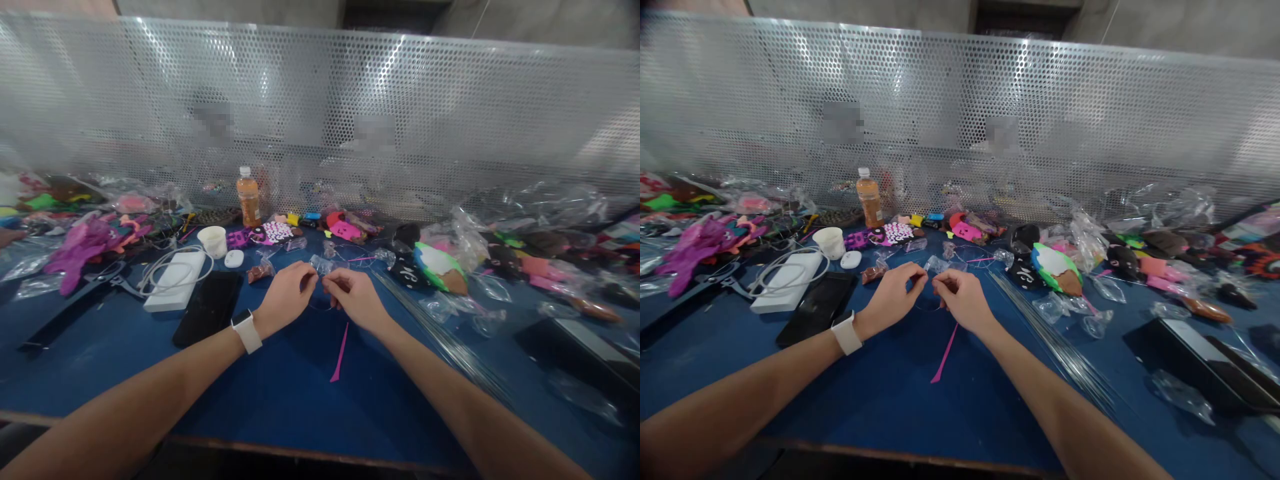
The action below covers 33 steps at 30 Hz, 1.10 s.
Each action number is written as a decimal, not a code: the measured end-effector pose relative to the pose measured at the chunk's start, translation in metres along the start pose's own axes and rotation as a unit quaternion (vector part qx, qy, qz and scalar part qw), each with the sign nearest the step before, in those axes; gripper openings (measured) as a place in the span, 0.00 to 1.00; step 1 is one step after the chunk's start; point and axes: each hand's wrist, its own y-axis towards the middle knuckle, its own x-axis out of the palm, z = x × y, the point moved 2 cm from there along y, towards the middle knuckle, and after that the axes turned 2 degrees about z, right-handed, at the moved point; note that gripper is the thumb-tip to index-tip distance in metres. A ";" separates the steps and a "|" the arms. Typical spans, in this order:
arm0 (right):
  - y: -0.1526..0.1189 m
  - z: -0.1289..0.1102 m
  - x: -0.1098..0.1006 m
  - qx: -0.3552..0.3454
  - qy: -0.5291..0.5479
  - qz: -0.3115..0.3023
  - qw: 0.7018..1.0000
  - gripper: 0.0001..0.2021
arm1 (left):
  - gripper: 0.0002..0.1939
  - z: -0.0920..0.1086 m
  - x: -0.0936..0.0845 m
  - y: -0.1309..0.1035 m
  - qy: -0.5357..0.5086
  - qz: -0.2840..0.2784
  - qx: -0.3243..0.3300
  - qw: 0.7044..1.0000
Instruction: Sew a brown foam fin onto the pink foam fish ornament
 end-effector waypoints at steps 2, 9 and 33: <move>-0.003 -0.005 0.001 -0.028 -0.048 0.027 0.998 0.09 | 0.10 0.001 0.000 0.002 -0.073 0.004 -0.042 0.996; -0.008 -0.018 -0.004 -0.196 -0.234 0.058 0.951 0.07 | 0.13 0.000 0.005 0.003 -0.397 -0.067 -0.251 0.880; -0.007 -0.012 -0.006 -0.207 -0.230 0.073 0.948 0.06 | 0.08 0.002 -0.005 -0.001 0.124 0.086 0.175 0.973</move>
